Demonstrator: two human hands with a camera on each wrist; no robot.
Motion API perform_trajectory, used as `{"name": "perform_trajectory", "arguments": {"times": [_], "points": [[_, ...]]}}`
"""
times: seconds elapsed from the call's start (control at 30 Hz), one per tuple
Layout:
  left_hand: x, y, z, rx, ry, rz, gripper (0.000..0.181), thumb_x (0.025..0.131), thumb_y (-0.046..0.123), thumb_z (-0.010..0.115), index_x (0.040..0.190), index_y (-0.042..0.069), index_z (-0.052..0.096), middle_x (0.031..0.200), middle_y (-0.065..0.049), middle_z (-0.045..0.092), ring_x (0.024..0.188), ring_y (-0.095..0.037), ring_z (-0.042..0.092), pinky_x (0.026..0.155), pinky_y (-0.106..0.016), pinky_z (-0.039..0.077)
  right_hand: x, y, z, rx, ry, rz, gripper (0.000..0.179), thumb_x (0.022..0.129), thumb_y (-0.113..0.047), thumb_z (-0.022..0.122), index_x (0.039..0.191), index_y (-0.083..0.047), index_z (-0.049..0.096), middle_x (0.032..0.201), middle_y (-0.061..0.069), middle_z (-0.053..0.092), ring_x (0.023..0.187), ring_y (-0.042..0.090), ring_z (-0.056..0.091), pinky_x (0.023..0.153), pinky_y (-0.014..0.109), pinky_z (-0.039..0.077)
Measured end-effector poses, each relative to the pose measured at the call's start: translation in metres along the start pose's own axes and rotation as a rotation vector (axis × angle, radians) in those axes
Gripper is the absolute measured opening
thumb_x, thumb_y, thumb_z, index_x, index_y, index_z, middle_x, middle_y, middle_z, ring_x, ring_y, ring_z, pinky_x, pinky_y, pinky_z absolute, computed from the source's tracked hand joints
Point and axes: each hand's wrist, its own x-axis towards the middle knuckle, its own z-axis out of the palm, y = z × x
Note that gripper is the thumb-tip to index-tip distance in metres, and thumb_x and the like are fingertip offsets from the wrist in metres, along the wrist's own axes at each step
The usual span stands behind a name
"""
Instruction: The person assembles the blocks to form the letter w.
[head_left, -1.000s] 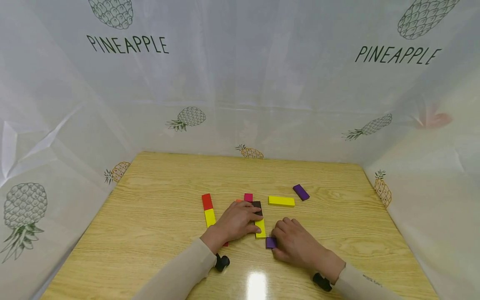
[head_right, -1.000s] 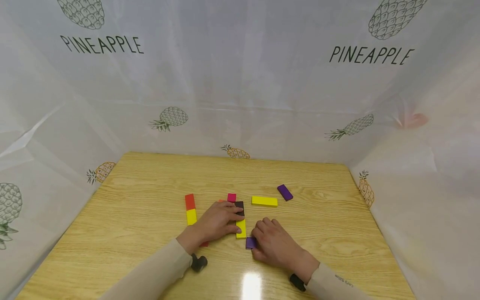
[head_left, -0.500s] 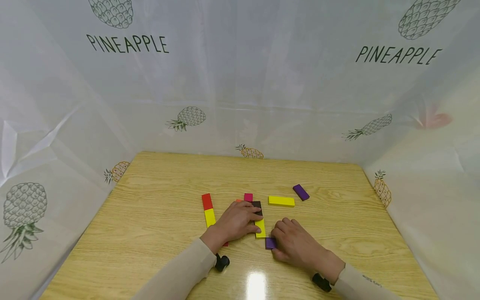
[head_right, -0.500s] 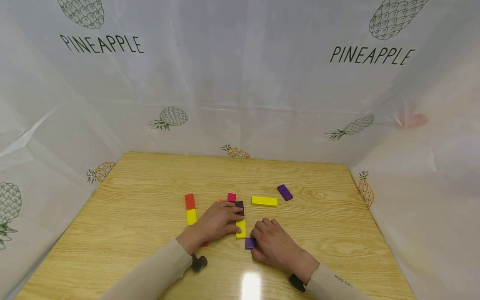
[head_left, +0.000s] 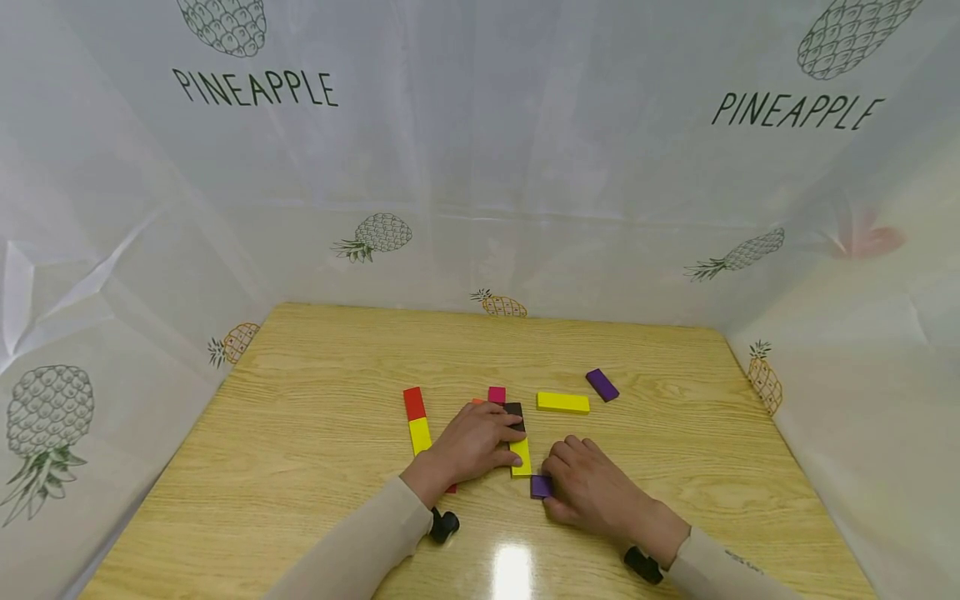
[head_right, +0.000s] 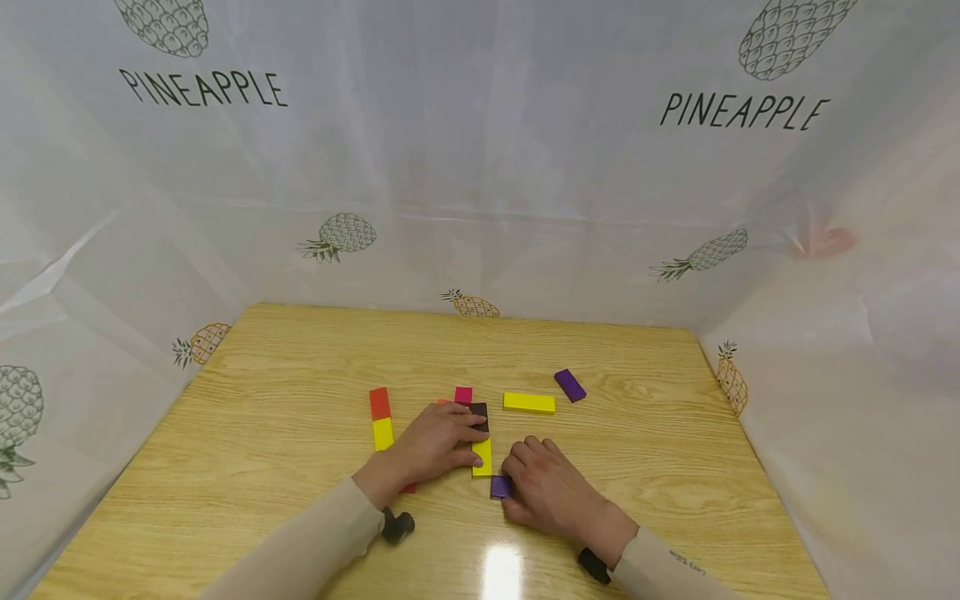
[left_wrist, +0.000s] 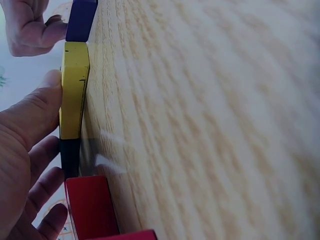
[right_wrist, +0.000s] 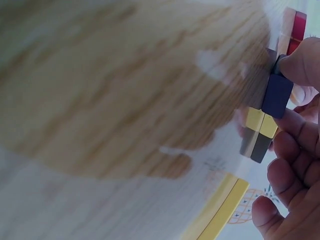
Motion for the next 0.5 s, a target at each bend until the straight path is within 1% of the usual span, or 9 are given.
{"name": "perform_trajectory", "arguments": {"times": [0.17,0.27,0.4,0.5], "points": [[-0.001,0.0,0.0,0.007,0.006,0.009,0.047,0.099,0.054,0.068,0.141,0.032,0.07,0.153,0.011,0.06,0.144,-0.019,0.05,0.122,-0.044,0.037,-0.001,0.001,0.0,0.016,0.009,-0.006,0.035,0.088,-0.049,0.079,0.103,-0.019,0.067,0.101,-0.009,0.058,0.092,0.009,0.047,0.079,0.031,0.043],[-0.001,-0.001,0.001,0.009,0.009,0.014,0.047,0.099,0.054,0.068,0.141,0.032,0.07,0.153,0.011,0.06,0.144,-0.019,0.05,0.121,-0.045,0.037,0.0,0.003,-0.002,0.032,0.006,0.005,0.037,0.089,-0.052,0.078,0.104,-0.02,0.068,0.101,-0.009,0.059,0.092,0.009,0.047,0.08,0.03,0.043],[-0.001,0.0,0.0,0.008,0.008,0.011,0.047,0.099,0.054,0.068,0.141,0.031,0.07,0.153,0.011,0.059,0.145,-0.019,0.05,0.122,-0.046,0.037,0.001,0.007,-0.004,0.049,0.01,0.045,0.037,0.09,-0.05,0.077,0.107,-0.019,0.07,0.104,-0.008,0.061,0.094,0.01,0.048,0.081,0.031,0.043],[-0.001,0.0,0.0,0.006,0.0,0.003,0.047,0.099,0.054,0.067,0.141,0.032,0.07,0.154,0.012,0.059,0.145,-0.019,0.049,0.122,-0.046,0.036,0.003,0.011,-0.004,0.048,0.026,0.079,0.034,0.091,-0.046,0.077,0.109,-0.017,0.07,0.106,-0.006,0.062,0.096,0.011,0.049,0.082,0.033,0.045]]}}
